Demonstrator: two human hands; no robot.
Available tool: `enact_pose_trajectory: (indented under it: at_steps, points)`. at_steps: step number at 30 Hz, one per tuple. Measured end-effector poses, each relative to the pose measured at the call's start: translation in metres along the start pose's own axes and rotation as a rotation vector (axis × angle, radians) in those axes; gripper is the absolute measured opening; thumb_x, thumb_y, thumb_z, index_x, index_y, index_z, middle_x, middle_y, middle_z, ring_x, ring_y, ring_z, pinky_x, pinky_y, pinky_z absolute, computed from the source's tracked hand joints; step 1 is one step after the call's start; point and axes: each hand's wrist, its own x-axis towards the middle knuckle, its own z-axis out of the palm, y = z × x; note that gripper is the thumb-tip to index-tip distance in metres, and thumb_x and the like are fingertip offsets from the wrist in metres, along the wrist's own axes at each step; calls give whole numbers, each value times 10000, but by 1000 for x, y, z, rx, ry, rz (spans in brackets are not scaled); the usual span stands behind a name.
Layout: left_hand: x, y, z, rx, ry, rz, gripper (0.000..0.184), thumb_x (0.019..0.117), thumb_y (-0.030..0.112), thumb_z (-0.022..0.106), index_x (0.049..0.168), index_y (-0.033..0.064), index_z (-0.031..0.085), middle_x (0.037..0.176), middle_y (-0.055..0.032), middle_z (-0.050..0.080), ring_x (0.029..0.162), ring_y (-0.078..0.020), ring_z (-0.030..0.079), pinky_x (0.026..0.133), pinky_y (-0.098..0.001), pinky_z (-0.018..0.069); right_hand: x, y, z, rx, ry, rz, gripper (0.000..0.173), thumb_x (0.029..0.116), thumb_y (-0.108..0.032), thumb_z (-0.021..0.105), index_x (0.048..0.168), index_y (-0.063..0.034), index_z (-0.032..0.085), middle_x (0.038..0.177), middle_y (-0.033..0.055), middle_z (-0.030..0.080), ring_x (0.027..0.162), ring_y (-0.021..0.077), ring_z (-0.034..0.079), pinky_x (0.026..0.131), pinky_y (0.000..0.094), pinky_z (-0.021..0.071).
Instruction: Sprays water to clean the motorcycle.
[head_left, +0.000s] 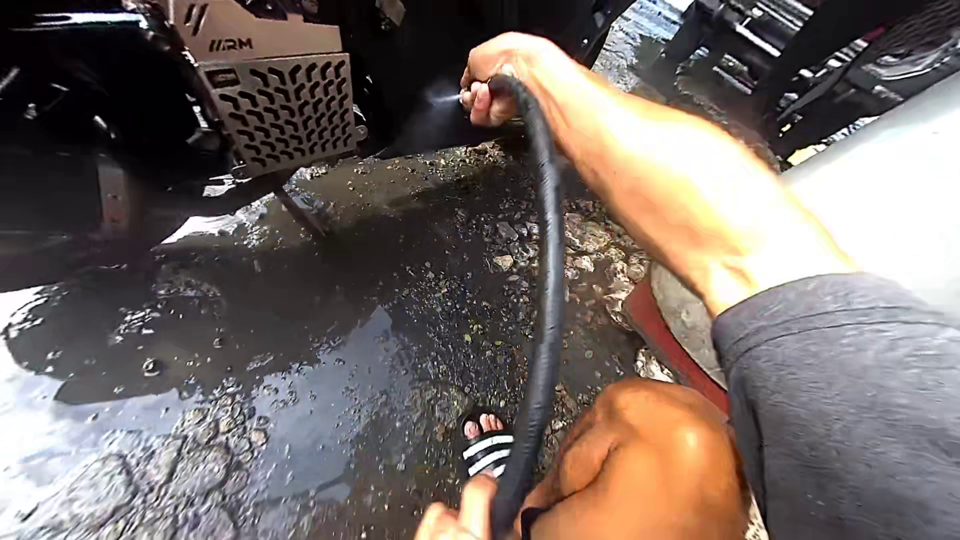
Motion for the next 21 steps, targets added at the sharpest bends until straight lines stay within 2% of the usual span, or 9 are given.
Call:
enact_pose_trajectory:
  at_steps: [2, 5, 8, 10, 12, 14, 16, 20, 21]
  points:
    - [4, 12, 12, -157, 0, 77, 372, 1082, 168, 460, 1201, -147, 618, 867, -216, 676, 812, -241, 661, 814, -301, 548, -5, -13, 6, -183, -9, -16, 183, 1009, -98, 448, 835, -144, 478, 601, -50, 436, 418, 14, 391, 396, 134, 339]
    - [9, 23, 18, -285, 8, 130, 367, 1060, 118, 485, 1231, -188, 595, 881, -230, 670, 822, -223, 654, 833, -257, 539, -8, -16, -6, -238, 113, -20, 165, 987, -84, 474, 832, -140, 487, 617, -43, 443, 430, 23, 393, 416, 142, 350]
    - [11, 21, 20, -354, 0, 135, 373, 1055, 110, 501, 1261, -189, 589, 899, -230, 681, 822, -227, 670, 822, -273, 552, -6, -11, -33, -282, 221, -9, 138, 977, -86, 480, 854, -149, 490, 623, -48, 450, 442, 20, 404, 430, 141, 357]
    - [11, 19, 21, -372, -60, 146, 389, 1056, 102, 494, 1312, -181, 567, 950, -247, 697, 878, -254, 690, 861, -297, 556, -1, -9, -48, -351, 221, 20, 169, 983, -75, 470, 829, -139, 496, 590, -53, 449, 414, 11, 397, 407, 134, 349]
    - [10, 16, 19, -340, -181, 121, 450, 1069, 116, 458, 1437, -142, 484, 976, -236, 685, 881, -269, 674, 842, -340, 561, 1, -8, -68, -339, 246, 45, 146, 975, -71, 481, 845, -135, 502, 602, -51, 455, 415, 10, 405, 406, 128, 354]
    - [10, 15, 15, -205, -329, 45, 511, 1083, 152, 446, 1547, -54, 386, 978, -232, 687, 831, -316, 683, 781, -428, 587, 2, -1, -96, -247, 336, 59, 136, 963, -61, 490, 852, -139, 489, 625, -41, 454, 432, 19, 409, 420, 130, 363]
    - [9, 17, 15, -112, -328, -3, 508, 1069, 117, 472, 1553, -19, 399, 945, -238, 687, 765, -346, 686, 717, -454, 592, 0, 3, -114, -184, 396, 39, 139, 962, -56, 481, 856, -147, 472, 627, -45, 440, 432, 7, 394, 415, 118, 341]
    - [8, 22, 12, -140, -295, 52, 480, 1044, 51, 485, 1515, -37, 454, 1040, -271, 704, 791, -338, 706, 720, -415, 597, 2, 12, -122, -251, 353, 69, 170, 989, -64, 457, 844, -152, 469, 608, -55, 433, 425, 3, 391, 414, 118, 341]
    - [8, 21, 13, -145, -295, 59, 474, 1048, 55, 481, 1512, -38, 458, 1015, -266, 694, 779, -332, 692, 711, -408, 589, 4, 13, -121, -256, 345, 75, 168, 988, -66, 461, 843, -150, 476, 604, -54, 436, 424, 5, 400, 414, 119, 351]
